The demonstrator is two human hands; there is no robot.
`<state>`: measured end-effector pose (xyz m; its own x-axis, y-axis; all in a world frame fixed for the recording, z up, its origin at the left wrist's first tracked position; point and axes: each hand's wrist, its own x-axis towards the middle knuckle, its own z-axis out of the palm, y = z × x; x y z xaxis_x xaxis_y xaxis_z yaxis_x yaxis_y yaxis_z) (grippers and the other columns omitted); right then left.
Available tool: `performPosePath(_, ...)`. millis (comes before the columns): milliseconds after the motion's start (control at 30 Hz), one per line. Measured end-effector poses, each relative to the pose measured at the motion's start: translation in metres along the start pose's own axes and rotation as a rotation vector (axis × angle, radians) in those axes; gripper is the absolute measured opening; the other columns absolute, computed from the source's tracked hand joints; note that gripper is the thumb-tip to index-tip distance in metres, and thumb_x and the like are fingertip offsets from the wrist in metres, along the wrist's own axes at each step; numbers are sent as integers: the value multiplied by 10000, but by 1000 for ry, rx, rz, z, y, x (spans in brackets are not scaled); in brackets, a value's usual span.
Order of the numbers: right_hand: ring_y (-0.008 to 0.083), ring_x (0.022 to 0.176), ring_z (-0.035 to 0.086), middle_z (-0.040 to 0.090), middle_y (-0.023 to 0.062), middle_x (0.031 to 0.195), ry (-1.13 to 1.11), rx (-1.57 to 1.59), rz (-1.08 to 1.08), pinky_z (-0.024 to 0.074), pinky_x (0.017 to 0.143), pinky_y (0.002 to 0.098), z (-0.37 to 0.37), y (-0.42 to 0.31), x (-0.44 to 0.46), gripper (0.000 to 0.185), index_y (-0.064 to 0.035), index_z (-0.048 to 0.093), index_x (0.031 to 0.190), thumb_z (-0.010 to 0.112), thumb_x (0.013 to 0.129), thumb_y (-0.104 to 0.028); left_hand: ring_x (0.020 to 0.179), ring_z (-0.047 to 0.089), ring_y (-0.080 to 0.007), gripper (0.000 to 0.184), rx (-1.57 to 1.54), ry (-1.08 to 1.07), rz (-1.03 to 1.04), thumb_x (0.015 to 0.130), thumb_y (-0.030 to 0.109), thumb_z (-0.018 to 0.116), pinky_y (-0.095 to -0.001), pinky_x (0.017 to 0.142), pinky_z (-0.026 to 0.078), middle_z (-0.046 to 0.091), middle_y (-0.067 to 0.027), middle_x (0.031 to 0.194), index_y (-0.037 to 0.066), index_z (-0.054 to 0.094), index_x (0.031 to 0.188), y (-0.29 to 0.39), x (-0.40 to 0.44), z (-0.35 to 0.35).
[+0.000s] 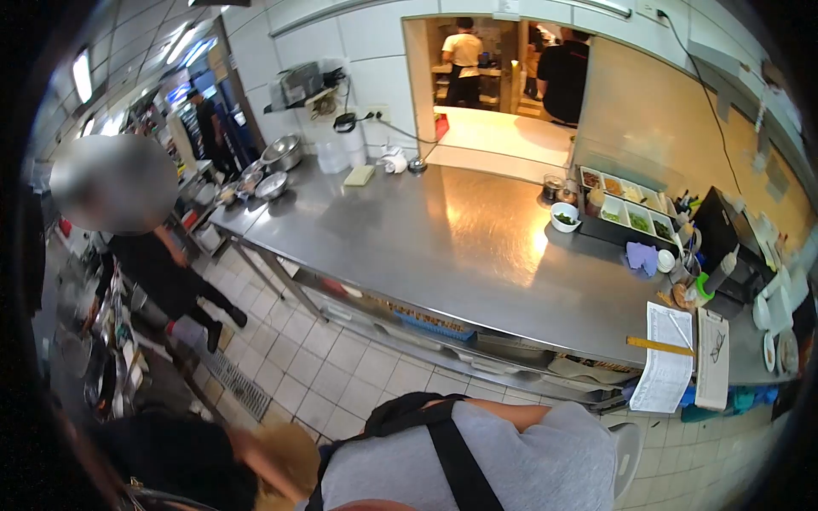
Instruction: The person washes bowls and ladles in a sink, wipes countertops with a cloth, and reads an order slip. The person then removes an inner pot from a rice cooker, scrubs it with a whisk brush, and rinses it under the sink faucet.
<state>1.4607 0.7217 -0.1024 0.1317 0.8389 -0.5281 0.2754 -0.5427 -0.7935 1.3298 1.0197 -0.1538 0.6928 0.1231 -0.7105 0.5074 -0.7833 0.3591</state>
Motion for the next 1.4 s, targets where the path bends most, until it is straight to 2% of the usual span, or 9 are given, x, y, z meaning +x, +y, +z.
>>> performPosePath(233,257,756,579,639,162,938,395,217,-77,460,726,361,19,89,-73,337,-36,615,1030,537,810,-280,1032,526,-352,359,299,40,127,823,244,551,-418,878,429,547,-172,1115,71,543,1138,36,40,-82)
performPosePath(300,264,757,580,641,166,939,317,22,111,461,733,363,1,82,-87,334,-30,620,1015,535,804,-274,1030,526,-353,358,376,115,170,823,243,552,-418,877,429,547,-173,1113,71,544,1137,52,51,-109)
performPosePath(367,269,754,580,644,168,933,88,-331,397,460,736,361,-35,46,-109,330,-20,629,990,528,795,-266,1029,527,-354,356,332,285,250,824,242,552,-418,877,429,547,-173,1112,70,544,1136,62,68,-135)
performPosePath(467,242,766,593,653,137,941,88,-236,321,462,729,357,-97,11,-128,338,-42,626,1026,506,820,-281,982,527,-367,320,85,612,458,788,196,598,-433,842,435,535,-191,1068,50,556,1069,95,93,-180)
performPosePath(533,228,796,600,656,118,949,214,78,93,463,740,346,-134,11,-136,344,-77,632,1044,491,842,-317,977,514,-370,294,-54,822,607,785,172,599,-429,836,425,532,-190,1050,34,560,1042,145,95,-213)
performPosePath(633,261,928,597,638,123,1015,453,23,173,452,808,347,-180,-25,-161,340,-87,613,1069,479,883,-338,996,490,-367,297,-130,994,744,782,160,600,-423,859,399,519,-195,1057,7,554,1033,213,106,-248)
performPosePath(800,281,919,598,642,116,979,680,-374,472,457,802,366,-214,-1,-172,342,-147,599,1104,501,862,-369,1090,430,-362,345,-1,1077,590,779,180,604,-437,926,351,483,-177,1151,5,546,1071,261,172,-274)
performPosePath(900,303,893,601,645,119,937,706,-267,535,459,784,389,-226,8,-180,339,-142,610,1058,506,847,-386,1138,394,-352,383,96,1150,473,788,223,592,-442,965,317,458,-163,1205,23,532,1109,276,181,-273)
performPosePath(1400,334,802,610,640,155,818,786,-279,556,478,696,441,-262,42,-146,365,-85,650,838,500,833,-417,1155,384,-341,376,62,1172,444,802,230,572,-441,975,308,466,-142,1228,58,542,1135,281,182,-276)
